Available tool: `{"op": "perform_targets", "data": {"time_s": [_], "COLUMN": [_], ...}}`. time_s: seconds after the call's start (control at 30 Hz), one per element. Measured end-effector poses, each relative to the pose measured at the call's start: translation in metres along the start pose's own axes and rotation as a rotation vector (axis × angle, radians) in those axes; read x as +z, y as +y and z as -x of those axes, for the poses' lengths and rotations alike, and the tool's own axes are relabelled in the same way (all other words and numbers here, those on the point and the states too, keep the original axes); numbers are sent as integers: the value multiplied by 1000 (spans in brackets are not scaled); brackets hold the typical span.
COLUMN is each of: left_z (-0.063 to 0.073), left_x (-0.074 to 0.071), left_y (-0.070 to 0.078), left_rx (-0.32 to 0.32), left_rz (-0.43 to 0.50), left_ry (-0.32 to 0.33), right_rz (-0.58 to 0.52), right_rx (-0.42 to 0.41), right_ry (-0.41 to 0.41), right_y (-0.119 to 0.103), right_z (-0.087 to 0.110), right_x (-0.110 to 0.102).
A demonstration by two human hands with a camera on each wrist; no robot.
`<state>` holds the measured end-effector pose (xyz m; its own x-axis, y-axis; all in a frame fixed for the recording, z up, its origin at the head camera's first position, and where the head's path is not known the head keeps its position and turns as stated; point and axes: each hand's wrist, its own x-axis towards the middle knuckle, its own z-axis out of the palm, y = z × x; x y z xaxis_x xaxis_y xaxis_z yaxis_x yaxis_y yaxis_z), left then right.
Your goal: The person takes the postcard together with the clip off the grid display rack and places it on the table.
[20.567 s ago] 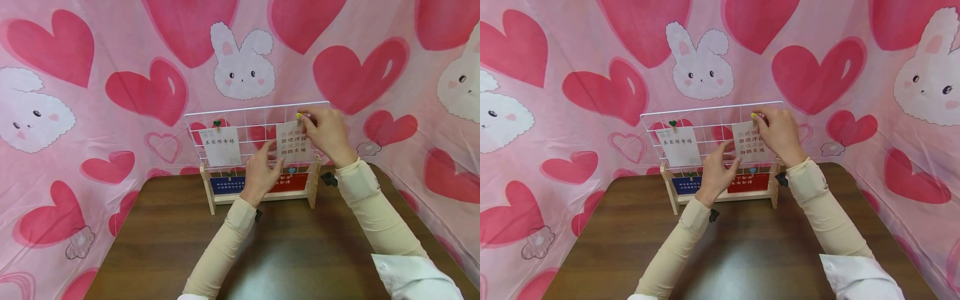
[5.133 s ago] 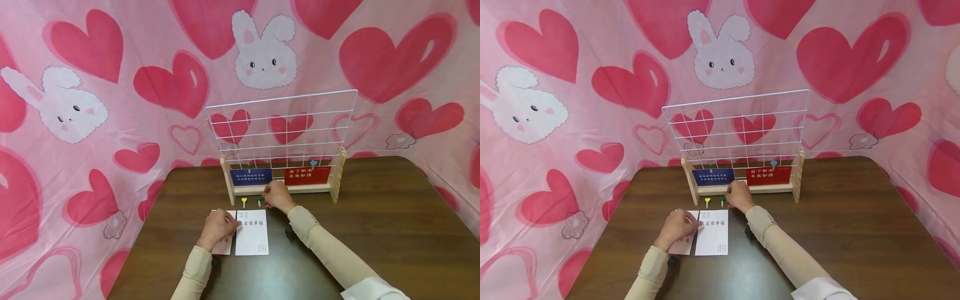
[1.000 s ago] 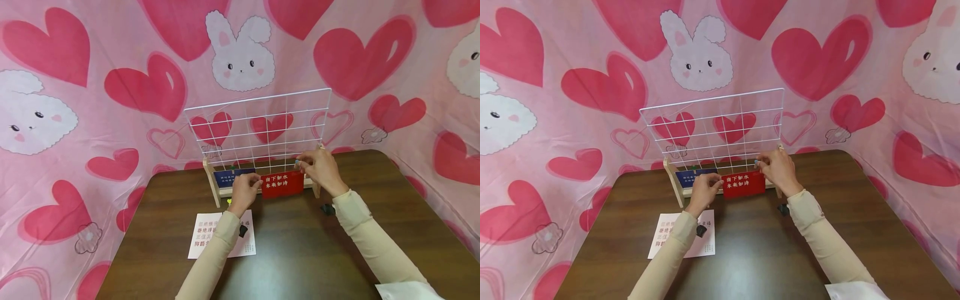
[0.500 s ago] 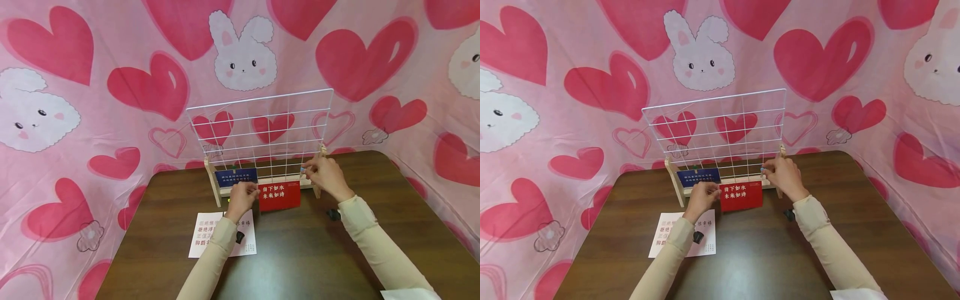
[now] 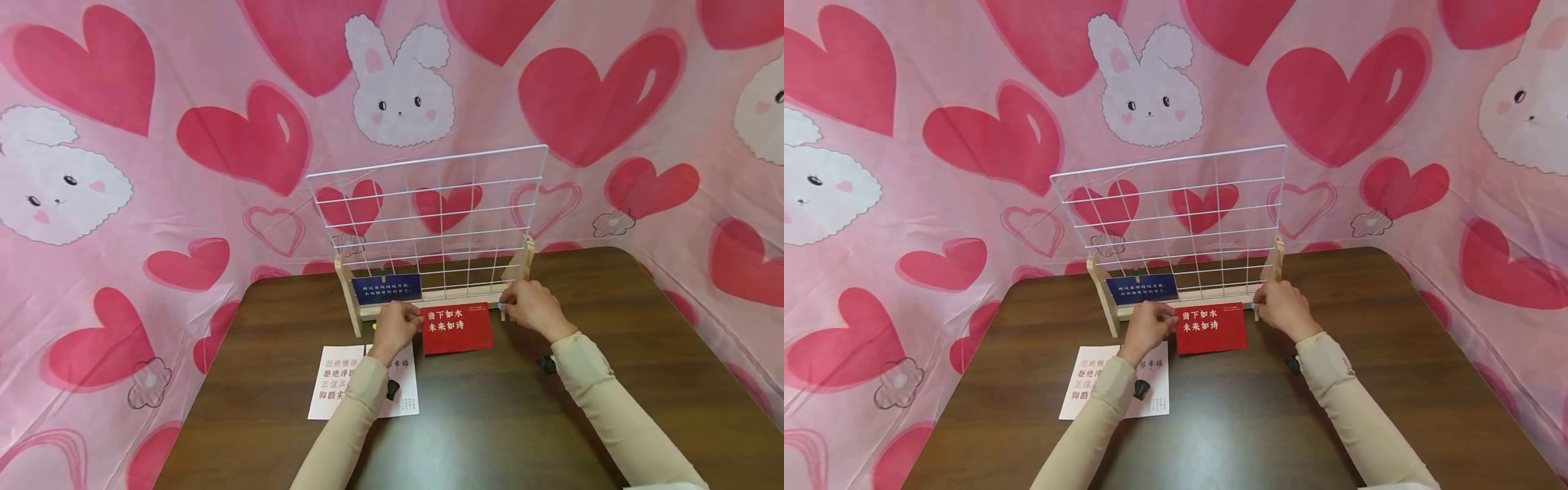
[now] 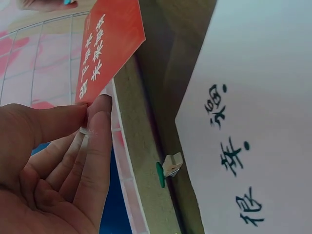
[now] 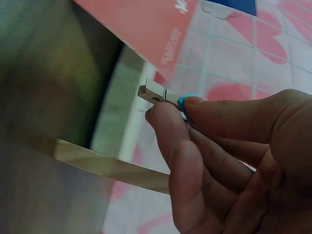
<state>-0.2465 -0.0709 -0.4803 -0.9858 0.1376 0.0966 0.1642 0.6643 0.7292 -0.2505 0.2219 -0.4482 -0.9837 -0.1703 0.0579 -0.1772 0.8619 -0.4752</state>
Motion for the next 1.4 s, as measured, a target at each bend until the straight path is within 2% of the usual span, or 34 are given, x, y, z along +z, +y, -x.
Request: {"op": "perform_targets", "data": {"time_s": [0.2,0.3,0.43,0.63,0.93,1.27,1.4], "left_z": [-3,-4,-8,-10,-13,-18,-17], "left_x": [5,7,9,12,13,10,12], "left_y": [-3,-5,-8,-9,-7,-2,-1], "left_rx": [-72,-88,-92,-91,-45,-118,-115], "left_rz": [-32,-53,-72,-113,-164,-157,-171], "left_ry": [-35,-65,-91,-88,-90,-107,-99], "right_rz": [-19,-44,-72,-107,-42,-48,-46], "right_rx": [13,10,9,9,-14,-5,10], "right_ry": [-92,-110,-104,-90,-36,-18,-18], "right_y": [9,12,16,16,15,17,17], "right_z": [-2,-4,-5,-5,-9,-8,-5], "right_x": [18,24,29,35,37,38,39]}}
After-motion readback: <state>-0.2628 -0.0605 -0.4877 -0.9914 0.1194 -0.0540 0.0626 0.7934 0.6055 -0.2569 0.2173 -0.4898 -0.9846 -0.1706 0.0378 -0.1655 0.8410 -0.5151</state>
